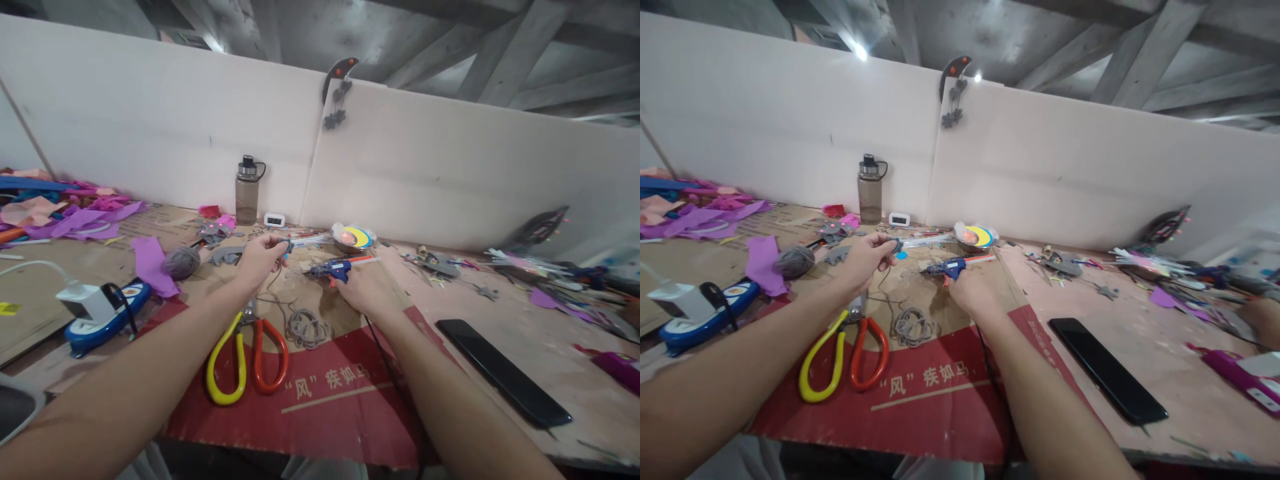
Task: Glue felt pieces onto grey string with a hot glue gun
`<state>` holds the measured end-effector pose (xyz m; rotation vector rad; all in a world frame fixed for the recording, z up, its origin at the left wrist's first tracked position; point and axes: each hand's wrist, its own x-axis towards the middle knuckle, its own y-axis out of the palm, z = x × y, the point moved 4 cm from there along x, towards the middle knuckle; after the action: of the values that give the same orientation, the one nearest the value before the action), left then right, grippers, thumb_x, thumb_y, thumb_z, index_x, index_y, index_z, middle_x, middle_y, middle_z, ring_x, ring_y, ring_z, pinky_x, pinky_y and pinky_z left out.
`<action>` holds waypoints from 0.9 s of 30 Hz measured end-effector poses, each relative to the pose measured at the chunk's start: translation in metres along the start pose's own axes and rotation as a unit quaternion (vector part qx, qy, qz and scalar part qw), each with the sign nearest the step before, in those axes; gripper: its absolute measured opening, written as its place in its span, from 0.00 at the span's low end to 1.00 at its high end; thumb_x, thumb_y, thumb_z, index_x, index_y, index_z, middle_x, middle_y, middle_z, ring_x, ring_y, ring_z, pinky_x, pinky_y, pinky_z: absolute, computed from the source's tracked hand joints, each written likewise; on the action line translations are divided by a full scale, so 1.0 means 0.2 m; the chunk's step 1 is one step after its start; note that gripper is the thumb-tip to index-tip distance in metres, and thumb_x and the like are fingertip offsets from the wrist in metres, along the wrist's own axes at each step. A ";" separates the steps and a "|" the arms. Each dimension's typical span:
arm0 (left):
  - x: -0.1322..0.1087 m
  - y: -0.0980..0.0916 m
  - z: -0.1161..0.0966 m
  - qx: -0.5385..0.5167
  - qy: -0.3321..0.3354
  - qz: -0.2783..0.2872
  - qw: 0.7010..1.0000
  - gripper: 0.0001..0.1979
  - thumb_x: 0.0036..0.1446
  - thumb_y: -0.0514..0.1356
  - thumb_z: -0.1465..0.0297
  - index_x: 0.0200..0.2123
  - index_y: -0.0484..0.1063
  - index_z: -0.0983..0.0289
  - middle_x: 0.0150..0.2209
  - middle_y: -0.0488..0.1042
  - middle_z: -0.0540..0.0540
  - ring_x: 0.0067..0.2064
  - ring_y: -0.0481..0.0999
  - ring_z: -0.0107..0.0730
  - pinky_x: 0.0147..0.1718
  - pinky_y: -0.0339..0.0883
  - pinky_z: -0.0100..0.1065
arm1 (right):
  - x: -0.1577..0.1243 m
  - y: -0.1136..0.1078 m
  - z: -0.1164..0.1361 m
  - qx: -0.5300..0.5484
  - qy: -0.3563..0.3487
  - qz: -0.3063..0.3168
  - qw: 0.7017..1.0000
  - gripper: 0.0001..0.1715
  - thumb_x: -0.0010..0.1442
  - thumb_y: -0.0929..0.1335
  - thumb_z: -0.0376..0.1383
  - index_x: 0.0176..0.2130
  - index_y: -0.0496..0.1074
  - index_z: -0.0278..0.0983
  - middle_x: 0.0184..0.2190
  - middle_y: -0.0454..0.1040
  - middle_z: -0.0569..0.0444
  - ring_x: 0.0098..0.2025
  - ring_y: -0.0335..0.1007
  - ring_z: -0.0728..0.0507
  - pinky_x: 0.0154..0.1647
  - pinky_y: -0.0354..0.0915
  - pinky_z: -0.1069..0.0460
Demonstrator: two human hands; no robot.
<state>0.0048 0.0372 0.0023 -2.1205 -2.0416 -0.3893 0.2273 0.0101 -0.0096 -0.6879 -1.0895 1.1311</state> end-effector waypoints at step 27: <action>-0.14 0.17 -0.10 0.162 0.054 0.069 0.983 0.04 0.45 0.57 0.70 0.24 0.70 0.65 0.22 0.67 0.47 0.24 0.61 0.23 0.25 0.54 0.27 | -0.16 -0.15 0.34 0.187 -0.226 -0.171 0.941 0.07 0.61 0.61 0.34 0.34 0.68 0.38 0.35 0.67 0.50 0.39 0.64 0.44 0.41 0.62 0.49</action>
<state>0.0355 0.0023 0.0154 -1.9800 -1.7487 -0.1353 0.1736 -0.0346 0.0298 0.0731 -1.2687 1.1710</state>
